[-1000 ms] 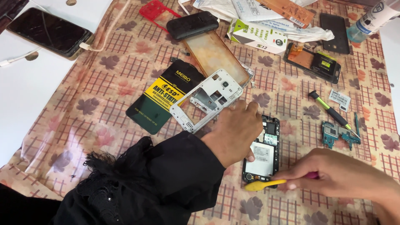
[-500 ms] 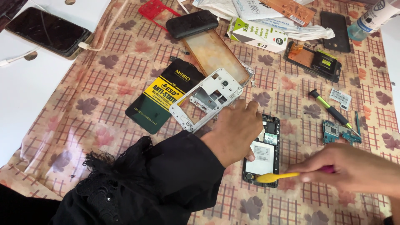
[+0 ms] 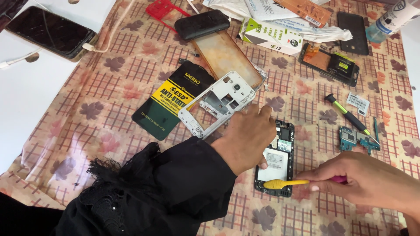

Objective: The person disassembles a white smartphone using a screwdriver and a toothbrush. They remove the back cover, unscrew internal components, and clean the interior with the toothbrush before reassembling the device.

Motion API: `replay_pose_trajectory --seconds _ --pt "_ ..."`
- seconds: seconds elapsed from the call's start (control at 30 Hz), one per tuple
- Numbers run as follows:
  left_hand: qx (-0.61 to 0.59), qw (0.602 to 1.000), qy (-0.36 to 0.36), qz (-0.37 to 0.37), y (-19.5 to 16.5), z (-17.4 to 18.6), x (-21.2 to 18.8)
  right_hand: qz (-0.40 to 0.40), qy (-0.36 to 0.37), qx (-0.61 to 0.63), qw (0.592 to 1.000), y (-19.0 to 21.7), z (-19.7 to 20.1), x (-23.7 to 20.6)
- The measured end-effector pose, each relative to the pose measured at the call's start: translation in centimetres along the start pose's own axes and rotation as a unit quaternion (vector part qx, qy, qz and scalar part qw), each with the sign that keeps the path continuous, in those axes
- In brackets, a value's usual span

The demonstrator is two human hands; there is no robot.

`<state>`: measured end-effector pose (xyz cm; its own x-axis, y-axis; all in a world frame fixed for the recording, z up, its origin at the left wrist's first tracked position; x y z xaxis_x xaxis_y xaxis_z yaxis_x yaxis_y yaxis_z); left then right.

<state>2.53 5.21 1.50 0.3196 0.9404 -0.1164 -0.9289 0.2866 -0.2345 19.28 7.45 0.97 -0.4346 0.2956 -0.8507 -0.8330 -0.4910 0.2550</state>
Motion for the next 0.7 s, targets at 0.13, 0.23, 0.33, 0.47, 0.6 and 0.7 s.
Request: replay_pose_trajectory --seconds 0.13,0.23,0.33,0.47,0.6,0.7 --pt "0.001 1.0 -0.004 0.0 0.0 0.1 0.0 0.016 -0.026 -0.032 0.999 -0.9 0.3 0.5" --pt "-0.001 1.0 -0.006 -0.001 0.0 0.0 0.0 0.094 -0.056 -0.044 0.993 -1.0 0.3 0.7" --pt "-0.003 1.0 -0.005 0.002 -0.1 0.0 -0.1 0.101 -0.062 -0.021 0.993 -1.3 -0.6 1.4" --pt "-0.006 1.0 -0.006 0.0 -0.1 0.2 -0.2 0.31 -0.105 0.025 0.945 2.0 -0.6 0.7" --pt "-0.009 1.0 0.0 -0.004 -0.1 0.3 -0.2 -0.02 -0.024 -0.016 0.999 -1.5 -0.6 1.3" --pt "-0.005 1.0 0.0 -0.001 -0.2 0.3 -0.3 0.022 -0.03 0.0 0.999 -0.5 -0.7 1.3"
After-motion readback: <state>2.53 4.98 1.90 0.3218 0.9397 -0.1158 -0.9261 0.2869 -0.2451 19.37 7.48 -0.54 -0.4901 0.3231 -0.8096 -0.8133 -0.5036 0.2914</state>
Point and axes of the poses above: each hand's wrist, its own x-axis towards the middle knuckle, its own z-axis out of the back of the hand, y = z × x, the point moved 7 cm from there along x, towards the middle knuckle, and after that the axes turned 11 degrees about y, right-handed, at the moved point
